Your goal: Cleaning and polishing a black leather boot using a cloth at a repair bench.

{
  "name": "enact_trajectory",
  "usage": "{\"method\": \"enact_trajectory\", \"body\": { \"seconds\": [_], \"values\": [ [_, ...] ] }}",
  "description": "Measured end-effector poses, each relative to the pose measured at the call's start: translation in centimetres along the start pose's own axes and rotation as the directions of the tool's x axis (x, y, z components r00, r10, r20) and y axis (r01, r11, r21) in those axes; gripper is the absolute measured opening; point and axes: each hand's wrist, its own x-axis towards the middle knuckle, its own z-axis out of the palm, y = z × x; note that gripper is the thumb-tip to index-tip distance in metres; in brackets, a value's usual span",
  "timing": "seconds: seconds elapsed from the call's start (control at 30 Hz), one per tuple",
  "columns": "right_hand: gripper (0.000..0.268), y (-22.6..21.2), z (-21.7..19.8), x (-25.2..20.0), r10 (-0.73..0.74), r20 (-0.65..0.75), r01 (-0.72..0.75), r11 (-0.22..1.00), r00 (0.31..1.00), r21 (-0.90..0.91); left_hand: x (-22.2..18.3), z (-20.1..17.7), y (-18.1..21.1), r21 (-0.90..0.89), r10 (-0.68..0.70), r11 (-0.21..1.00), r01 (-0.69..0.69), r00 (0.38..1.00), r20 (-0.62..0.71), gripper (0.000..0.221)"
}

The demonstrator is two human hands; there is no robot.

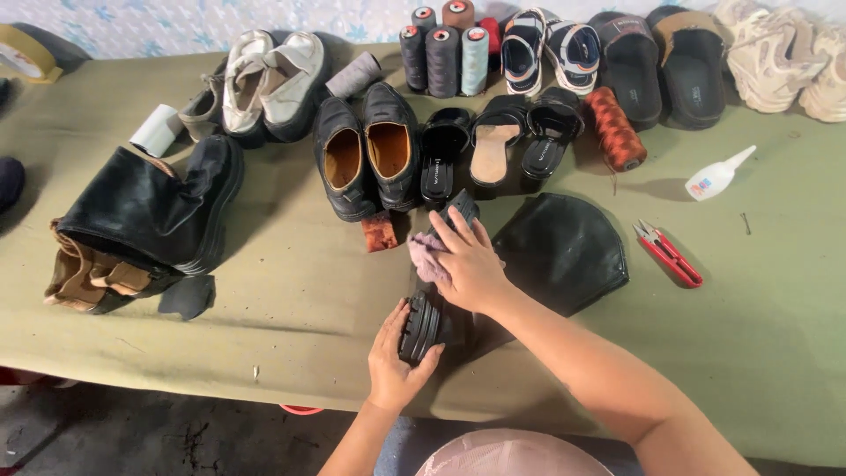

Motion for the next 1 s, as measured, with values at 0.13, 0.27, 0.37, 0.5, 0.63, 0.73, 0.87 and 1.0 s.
{"method": "enact_trajectory", "body": {
  "seconds": [0.13,0.27,0.37,0.5,0.63,0.73,0.87,1.0],
  "values": [
    [0.030,-1.3,0.4,-1.6,0.066,-0.089,-0.063,0.998,0.994,0.028,-0.1,-0.1,0.2,-0.017,-0.023,1.000,0.023,1.000,0.009,0.073],
    [0.035,-1.8,1.6,-5.3,0.051,-0.195,-0.024,0.990,0.979,0.138,0.2,-0.2,0.4,-0.020,-0.014,1.000,0.016,0.998,0.057,0.075],
    [0.045,-2.0,1.6,-7.7,0.047,-0.189,-0.012,0.983,0.981,0.181,0.4,-0.3,0.5,-0.038,-0.003,0.999,0.006,0.998,0.064,0.075],
    [0.042,-0.9,2.8,-10.9,0.036,-0.155,0.003,0.969,0.987,0.247,0.5,-0.5,0.7,-0.031,-0.106,0.993,0.110,0.988,0.113,0.079],
    [0.043,-0.5,2.0,-11.2,0.042,-0.130,-0.009,0.969,0.991,0.246,0.6,-0.9,1.8,-0.121,-0.294,0.942,0.314,0.943,0.155,0.079],
    [0.047,-0.6,-1.2,-9.3,0.087,-0.141,-0.019,0.904,0.986,0.428,0.4,-0.5,2.5,-0.243,-0.455,0.844,0.477,0.879,0.146,0.072],
    [0.046,-0.6,-3.1,-6.9,0.255,-0.080,-0.201,0.887,0.964,0.416,0.1,-0.3,2.6,-0.217,-0.479,0.842,0.493,0.870,0.116,0.072],
    [0.050,-2.1,-0.4,-7.5,0.103,-0.216,-0.031,0.949,0.971,0.313,-0.2,0.0,2.0,-0.163,-0.449,0.873,0.459,0.888,0.094,0.072]
  ]
}}
